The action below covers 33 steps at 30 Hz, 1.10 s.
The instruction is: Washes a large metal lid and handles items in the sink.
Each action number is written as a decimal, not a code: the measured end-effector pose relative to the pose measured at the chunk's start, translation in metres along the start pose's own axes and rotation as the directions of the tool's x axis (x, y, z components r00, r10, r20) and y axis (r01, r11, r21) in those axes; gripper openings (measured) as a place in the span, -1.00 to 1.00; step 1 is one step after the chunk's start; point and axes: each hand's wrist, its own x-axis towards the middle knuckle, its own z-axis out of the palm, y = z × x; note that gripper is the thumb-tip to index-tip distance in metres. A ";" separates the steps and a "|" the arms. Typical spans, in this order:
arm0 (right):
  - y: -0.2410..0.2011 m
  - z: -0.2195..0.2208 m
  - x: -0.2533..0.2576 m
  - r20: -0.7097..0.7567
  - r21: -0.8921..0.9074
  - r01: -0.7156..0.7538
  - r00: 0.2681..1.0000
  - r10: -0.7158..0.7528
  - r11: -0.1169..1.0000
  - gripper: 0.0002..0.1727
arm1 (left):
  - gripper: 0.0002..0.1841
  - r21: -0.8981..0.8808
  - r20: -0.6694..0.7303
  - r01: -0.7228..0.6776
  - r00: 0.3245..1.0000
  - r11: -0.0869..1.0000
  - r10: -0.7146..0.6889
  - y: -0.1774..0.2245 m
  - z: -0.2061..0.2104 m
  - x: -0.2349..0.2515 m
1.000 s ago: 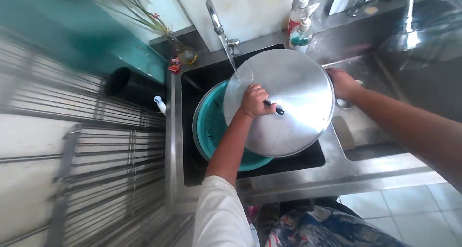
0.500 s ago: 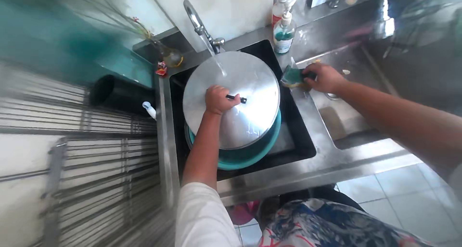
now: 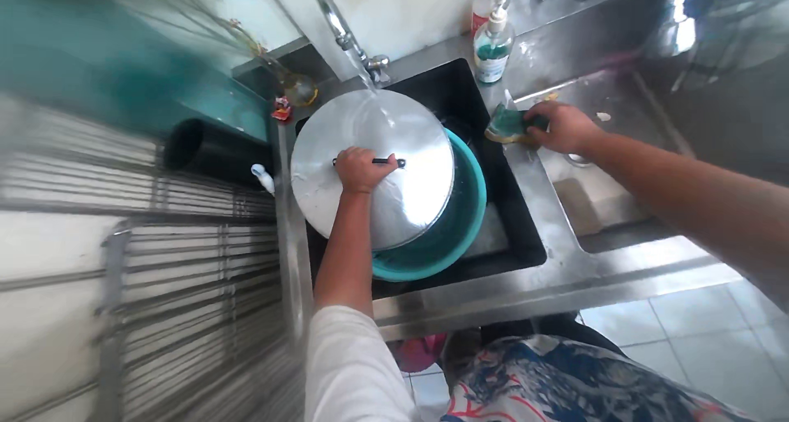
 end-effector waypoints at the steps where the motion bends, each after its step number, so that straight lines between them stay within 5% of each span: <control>1: 0.000 0.000 0.000 -0.002 0.002 0.000 1.000 0.000 1.000 -0.67 | -0.32 0.001 0.000 0.019 1.000 1.000 -0.019 0.002 -0.001 0.000; 14: -0.017 -0.008 -0.004 0.055 -0.025 -0.076 0.995 0.077 0.997 -0.64 | -0.37 -0.101 -0.099 -0.029 0.995 0.994 0.019 0.029 0.017 0.004; 16: -0.017 -0.008 -0.004 0.057 -0.022 -0.088 0.994 0.089 0.996 -0.63 | -0.38 -0.159 0.064 0.022 0.998 0.987 -0.012 0.034 0.007 0.011; 20: -0.015 -0.007 -0.003 0.061 -0.020 -0.083 0.995 0.084 0.996 -0.63 | -0.34 -0.227 0.445 0.182 0.893 0.957 -0.064 0.039 -0.019 0.032; 28: -0.011 -0.007 -0.001 0.065 -0.023 -0.093 0.993 0.094 0.995 -0.62 | -0.34 -0.301 0.565 0.245 0.825 0.921 -0.035 0.022 -0.027 0.038; 33: -0.063 -0.020 0.013 -0.015 -0.012 -0.080 0.997 0.080 0.997 -0.65 | -0.40 -0.252 0.635 0.359 0.762 0.899 -0.127 0.034 -0.042 0.034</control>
